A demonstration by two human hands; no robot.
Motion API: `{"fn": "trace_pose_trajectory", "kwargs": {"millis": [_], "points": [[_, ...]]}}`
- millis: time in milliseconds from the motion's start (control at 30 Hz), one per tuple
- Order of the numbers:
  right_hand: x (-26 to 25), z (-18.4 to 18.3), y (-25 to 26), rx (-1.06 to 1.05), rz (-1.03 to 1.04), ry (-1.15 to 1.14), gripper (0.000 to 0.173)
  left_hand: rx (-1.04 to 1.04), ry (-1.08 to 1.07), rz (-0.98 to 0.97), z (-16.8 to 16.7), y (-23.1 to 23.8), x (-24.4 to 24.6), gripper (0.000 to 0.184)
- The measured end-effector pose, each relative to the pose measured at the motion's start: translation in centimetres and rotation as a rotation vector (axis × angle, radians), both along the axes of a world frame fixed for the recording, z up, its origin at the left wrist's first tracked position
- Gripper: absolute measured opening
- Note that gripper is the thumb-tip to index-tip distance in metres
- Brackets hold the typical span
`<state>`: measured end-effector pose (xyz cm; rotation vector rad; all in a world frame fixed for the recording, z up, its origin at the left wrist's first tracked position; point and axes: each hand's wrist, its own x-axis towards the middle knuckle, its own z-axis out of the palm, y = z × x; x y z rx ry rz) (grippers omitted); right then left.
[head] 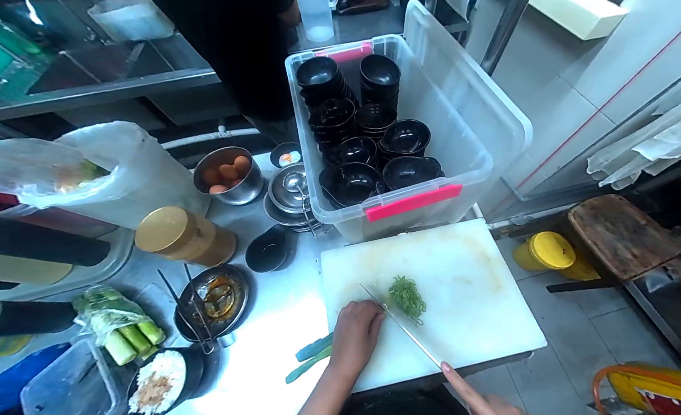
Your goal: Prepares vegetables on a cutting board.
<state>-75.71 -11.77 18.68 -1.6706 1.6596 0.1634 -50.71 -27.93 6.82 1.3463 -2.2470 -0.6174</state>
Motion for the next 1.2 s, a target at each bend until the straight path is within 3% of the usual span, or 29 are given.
{"fn": "trace_pose_trajectory", "kwargs": {"millis": [133, 333, 500, 667, 867, 1200], "points": [[0.8, -1.9, -1.9, 0.042, -0.022, -0.038, 0.07, -0.001, 0.01, -0.005, 0.0, 0.1, 0.0, 0.021], [0.1, 0.8, -0.4, 0.025, 0.005, 0.006, 0.067, -0.013, 0.036, -0.005, -0.1, 0.2, 0.1, 0.02], [1.5, -1.5, -1.9, 0.065, -0.026, 0.021, 0.071, -0.011, 0.021, -0.009, -0.1, 0.1, 0.2, 0.02], [0.7, 1.2, -0.6, 0.0, 0.003, 0.003, 0.066, -0.027, 0.025, -0.001, 0.0, 0.1, 0.2, 0.02], [1.6, -1.6, -2.2, 0.059, -0.029, -0.01, 0.071, -0.033, 0.025, 0.006, -0.3, 0.3, 0.1, 0.02], [0.7, -1.5, -0.7, 0.028, -0.01, -0.03, 0.069, -0.122, -0.08, 0.057, 0.7, 1.9, 0.1, 0.022]]}}
